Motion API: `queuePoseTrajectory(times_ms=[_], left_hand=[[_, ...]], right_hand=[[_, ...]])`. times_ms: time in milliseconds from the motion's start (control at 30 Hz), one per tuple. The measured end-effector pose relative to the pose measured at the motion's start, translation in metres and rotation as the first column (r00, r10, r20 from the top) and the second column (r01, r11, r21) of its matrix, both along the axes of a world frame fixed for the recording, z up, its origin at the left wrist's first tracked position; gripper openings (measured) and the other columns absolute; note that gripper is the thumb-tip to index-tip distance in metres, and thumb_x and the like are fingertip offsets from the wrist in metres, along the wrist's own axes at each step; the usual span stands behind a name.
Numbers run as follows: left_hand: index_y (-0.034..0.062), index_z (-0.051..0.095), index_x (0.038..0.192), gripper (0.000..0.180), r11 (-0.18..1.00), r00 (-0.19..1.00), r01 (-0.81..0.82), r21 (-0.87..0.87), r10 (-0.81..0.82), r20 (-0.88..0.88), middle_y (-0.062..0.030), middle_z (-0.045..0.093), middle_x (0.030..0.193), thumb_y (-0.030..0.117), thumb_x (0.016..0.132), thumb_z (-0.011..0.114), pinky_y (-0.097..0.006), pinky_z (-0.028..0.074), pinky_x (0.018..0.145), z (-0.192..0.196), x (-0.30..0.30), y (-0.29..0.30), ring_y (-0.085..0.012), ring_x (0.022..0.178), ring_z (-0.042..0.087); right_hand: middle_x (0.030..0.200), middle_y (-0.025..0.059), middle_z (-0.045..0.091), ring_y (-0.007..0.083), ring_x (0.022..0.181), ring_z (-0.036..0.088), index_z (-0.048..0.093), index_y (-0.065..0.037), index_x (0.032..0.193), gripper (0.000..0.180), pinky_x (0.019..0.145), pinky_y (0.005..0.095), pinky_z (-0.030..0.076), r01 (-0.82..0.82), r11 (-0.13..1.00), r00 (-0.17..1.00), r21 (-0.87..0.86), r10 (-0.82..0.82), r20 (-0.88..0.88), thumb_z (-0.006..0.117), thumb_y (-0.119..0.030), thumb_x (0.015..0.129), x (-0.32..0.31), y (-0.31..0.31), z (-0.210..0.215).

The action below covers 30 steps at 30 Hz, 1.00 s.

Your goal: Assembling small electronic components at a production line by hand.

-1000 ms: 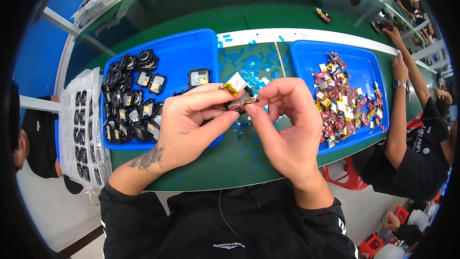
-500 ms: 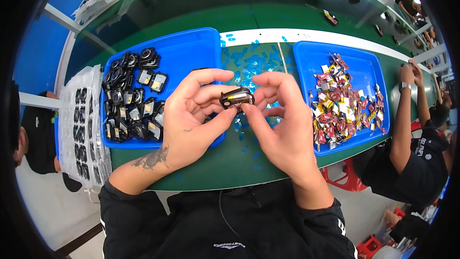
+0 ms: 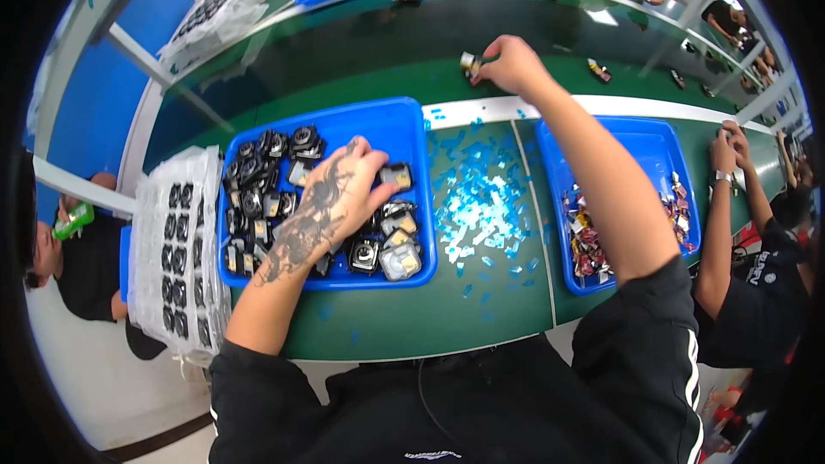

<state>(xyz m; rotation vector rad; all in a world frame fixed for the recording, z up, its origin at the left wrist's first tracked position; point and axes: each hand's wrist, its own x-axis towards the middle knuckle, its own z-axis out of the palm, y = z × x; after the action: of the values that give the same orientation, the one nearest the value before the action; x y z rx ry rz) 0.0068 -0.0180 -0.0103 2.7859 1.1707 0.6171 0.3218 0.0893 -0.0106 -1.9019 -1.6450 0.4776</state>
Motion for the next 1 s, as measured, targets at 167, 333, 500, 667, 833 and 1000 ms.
queuePoseTrajectory(times_ms=[167,333,500,667,833,1000], left_hand=[[0.0064,0.063,0.097,0.018,0.969,1.000,0.008,-0.247,-0.014,-0.024,-0.0102,0.061,0.092,0.016,0.083,0.070,-0.039,0.052,0.077,0.018,-0.001,-0.001,-0.0283,0.086,0.062],[0.0026,0.065,0.104,0.018,0.806,0.873,0.156,-0.570,0.157,0.461,-0.0018,0.058,0.084,0.004,0.086,0.065,-0.021,0.046,0.057,0.032,0.016,0.003,-0.0068,0.065,0.059],[-0.0002,0.057,0.108,0.015,0.261,0.499,0.662,-0.702,0.545,0.673,-0.0074,0.063,0.094,0.002,0.093,0.059,-0.028,0.059,0.073,0.058,0.015,-0.011,-0.0204,0.082,0.071],[0.0012,0.053,0.105,0.014,0.153,0.498,0.700,-0.698,0.596,0.630,-0.0099,0.064,0.093,-0.001,0.092,0.058,-0.032,0.062,0.074,0.057,0.026,-0.023,-0.0244,0.085,0.072],[0.0001,0.052,0.105,0.017,0.128,0.539,0.662,-0.739,0.603,0.588,-0.0109,0.064,0.092,-0.002,0.091,0.060,-0.030,0.062,0.071,0.056,0.032,-0.032,-0.0258,0.087,0.072],[-0.0011,0.052,0.118,0.025,0.143,0.556,0.644,-0.752,0.588,0.588,-0.0145,0.065,0.101,0.005,0.094,0.057,-0.030,0.062,0.071,0.051,0.038,-0.035,-0.0234,0.080,0.072]], right_hand=[[0.096,0.0144,0.068,0.0278,0.091,0.065,0.066,-0.002,0.096,0.044,0.079,0.0364,0.051,0.120,0.985,0.992,-0.120,-0.124,-0.025,0.087,-0.025,0.065,-0.007,0.002,-0.005],[0.081,0.0086,0.068,0.0176,0.075,0.065,0.068,-0.003,0.098,0.026,0.068,0.0327,0.051,-0.003,0.999,0.997,-0.048,-0.001,-0.081,0.073,-0.023,0.082,0.033,-0.029,0.023],[0.072,0.0015,0.063,0.0076,0.070,0.058,0.067,0.001,0.089,0.013,0.065,0.0252,0.048,-0.198,0.980,0.977,0.016,0.196,0.080,0.067,-0.011,0.086,0.068,-0.099,0.074],[0.078,0.0132,0.069,0.0249,0.073,0.067,0.069,0.000,0.089,0.013,0.068,0.0357,0.052,-0.279,0.940,0.918,-0.196,0.321,0.235,0.066,-0.008,0.079,0.099,-0.159,0.065],[0.076,0.0135,0.068,0.0254,0.071,0.067,0.069,0.000,0.091,0.015,0.067,0.0352,0.051,-0.157,0.945,0.944,-0.288,0.229,0.239,0.067,-0.014,0.084,0.095,-0.171,0.048],[0.075,0.0130,0.068,0.0212,0.070,0.066,0.070,0.000,0.090,0.019,0.066,0.0343,0.051,-0.027,0.976,0.991,-0.217,0.054,0.120,0.070,-0.018,0.083,0.091,-0.180,0.038]])
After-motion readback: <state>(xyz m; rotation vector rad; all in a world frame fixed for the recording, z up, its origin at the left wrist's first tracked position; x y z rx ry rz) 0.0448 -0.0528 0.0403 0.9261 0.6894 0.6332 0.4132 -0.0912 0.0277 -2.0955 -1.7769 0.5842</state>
